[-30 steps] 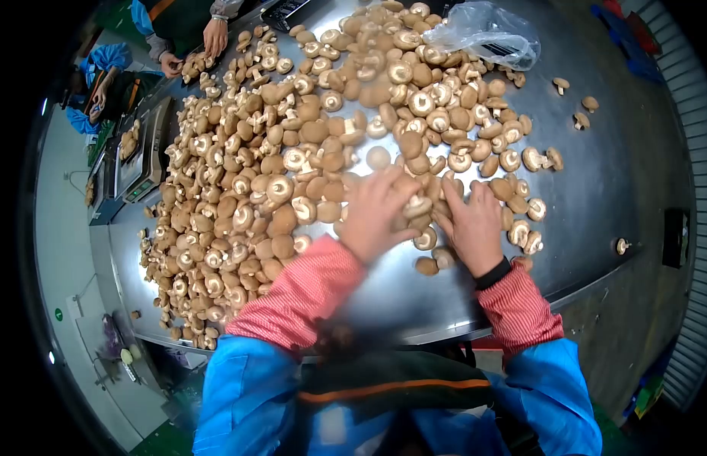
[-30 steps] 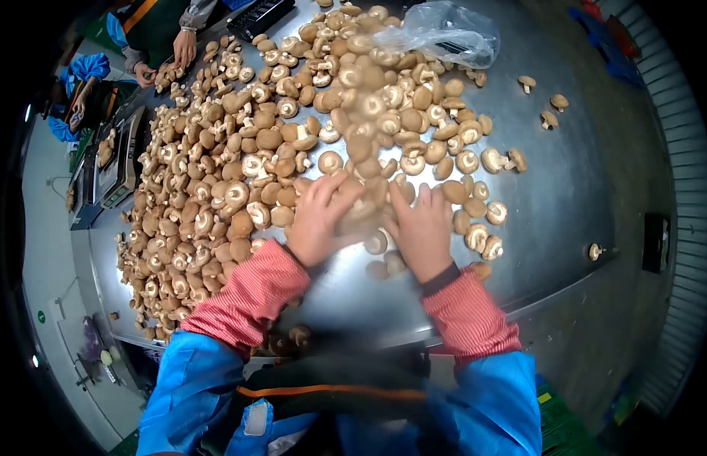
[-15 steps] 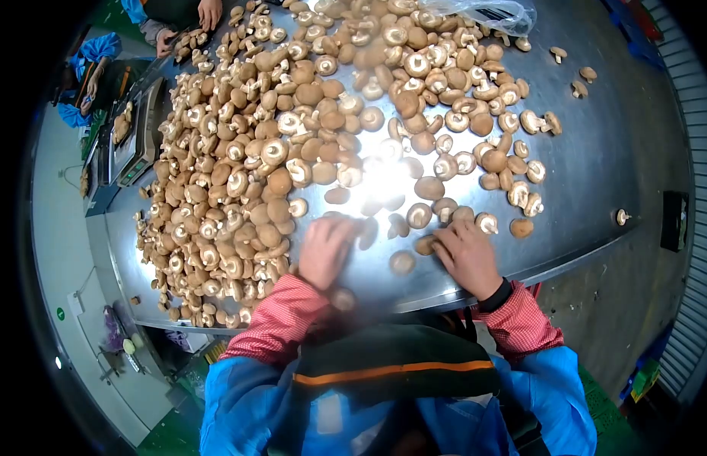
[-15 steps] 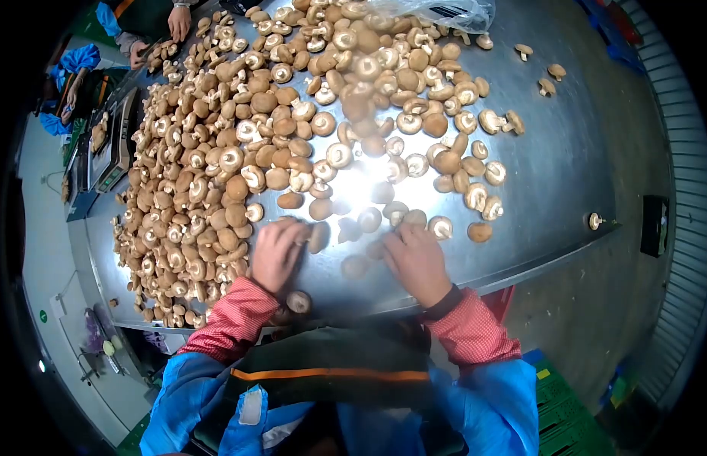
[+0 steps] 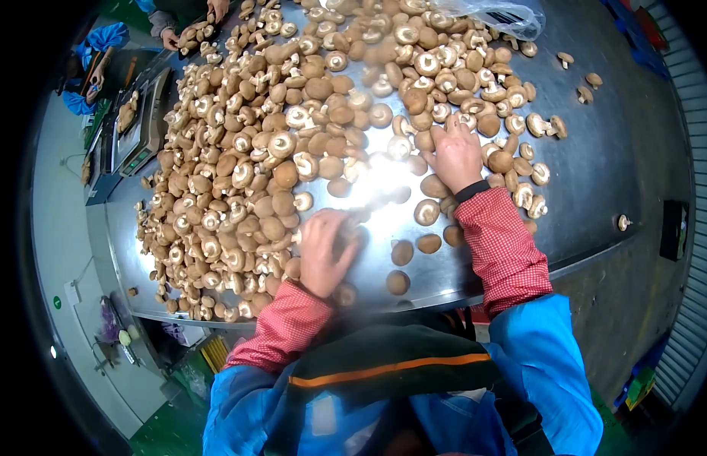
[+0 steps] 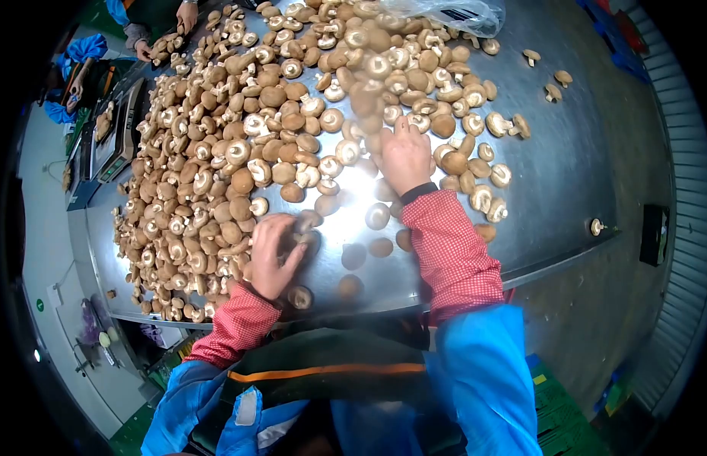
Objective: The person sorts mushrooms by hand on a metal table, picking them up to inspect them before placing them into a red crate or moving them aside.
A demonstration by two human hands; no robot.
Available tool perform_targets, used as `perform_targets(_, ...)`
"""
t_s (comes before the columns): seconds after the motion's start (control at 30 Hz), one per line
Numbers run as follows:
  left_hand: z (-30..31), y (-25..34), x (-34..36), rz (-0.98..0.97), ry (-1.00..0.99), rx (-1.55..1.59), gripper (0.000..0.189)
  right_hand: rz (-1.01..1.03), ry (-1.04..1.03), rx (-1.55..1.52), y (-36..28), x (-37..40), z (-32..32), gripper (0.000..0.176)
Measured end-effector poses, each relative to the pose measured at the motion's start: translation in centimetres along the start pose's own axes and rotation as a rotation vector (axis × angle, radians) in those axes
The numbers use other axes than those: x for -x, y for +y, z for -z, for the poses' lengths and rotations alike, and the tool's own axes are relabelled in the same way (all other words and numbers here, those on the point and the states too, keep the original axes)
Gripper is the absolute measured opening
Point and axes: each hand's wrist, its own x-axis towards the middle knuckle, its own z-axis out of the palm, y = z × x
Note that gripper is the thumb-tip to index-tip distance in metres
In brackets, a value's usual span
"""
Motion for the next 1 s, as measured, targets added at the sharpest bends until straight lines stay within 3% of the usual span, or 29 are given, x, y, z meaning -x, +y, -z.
perform_targets(0.1,-0.3,0.4,-1.1,-0.059,-0.022,0.053,0.039,-0.006,0.011,-0.1,-0.7,0.8,2.3,0.038)
perform_targets(0.17,-0.7,0.2,-2.5,-0.046,-0.024,0.1,0.037,-0.057,0.033,-0.372,-0.6,2.6,4.3,0.042)
perform_targets(0.23,-1.3,0.0,-5.0,-0.07,-0.019,0.142,0.038,-0.457,-0.345,-1.079,1.4,4.7,5.6,0.05)
perform_targets(0.3,-2.2,0.1,-9.3,-0.137,0.004,0.179,0.041,-0.643,-0.395,-1.833,3.1,6.9,7.9,0.058)
perform_targets(0.33,-3.1,-0.1,-11.3,-0.13,0.027,0.156,0.044,-0.613,-0.399,-1.938,4.0,7.6,8.8,0.058)
perform_targets(0.37,-4.1,-0.3,-13.4,-0.122,0.051,0.132,0.046,-0.604,-0.356,-1.976,4.1,7.7,10.0,0.045)
perform_targets(0.43,-6.0,-0.9,-17.7,-0.174,0.13,0.002,0.052,-0.758,-0.268,-1.752,6.9,8.6,9.4,0.028)
perform_targets(0.5,-8.5,-2.6,-20.6,-0.12,0.108,-0.148,0.054,-0.728,-0.202,-1.351,9.2,7.8,8.5,0.025)
perform_targets(0.57,-9.3,-2.3,-22.9,0.093,-0.19,-0.372,0.055,-0.711,-0.096,-0.843,10.3,7.4,8.7,0.024)
perform_targets(0.6,-9.7,-2.2,-23.0,0.072,-0.185,-0.42,0.053,-0.62,-0.036,-0.462,8.6,6.3,10.6,0.022)
perform_targets(0.63,-10.1,-2.2,-23.0,0.051,-0.179,-0.469,0.05,-0.493,0.039,-0.303,8.5,6.2,10.3,0.024)
perform_targets(0.7,-10.6,-2.5,-22.3,-0.021,-0.094,-0.439,0.044,-0.301,-0.045,-0.012,8.5,5.8,9.4,0.033)
perform_targets(0.73,-10.8,-2.7,-22.0,-0.012,-0.082,-0.395,0.042,-0.24,-0.059,0.023,8.7,5.8,8.2,0.041)
perform_targets(0.83,-10.6,-3.3,-21.1,-0.066,0.035,-0.282,0.037,-0.24,-0.164,-0.011,7.9,5.2,7.9,0.03)
perform_targets(0.9,-10.1,-2.4,-20.1,-0.086,0.081,-0.141,0.034,-0.203,-0.183,-0.095,7.9,5.7,7.7,0.034)
perform_targets(0.97,-8.8,0.2,-18.6,-0.059,0.079,0.07,0.033,-0.134,-0.095,-0.164,8.0,6.4,7.6,0.034)
perform_targets(1.0,-8.6,1.2,-17.3,-0.077,0.061,0.194,0.036,-0.181,-0.059,-0.43,8.3,7.3,7.0,0.031)
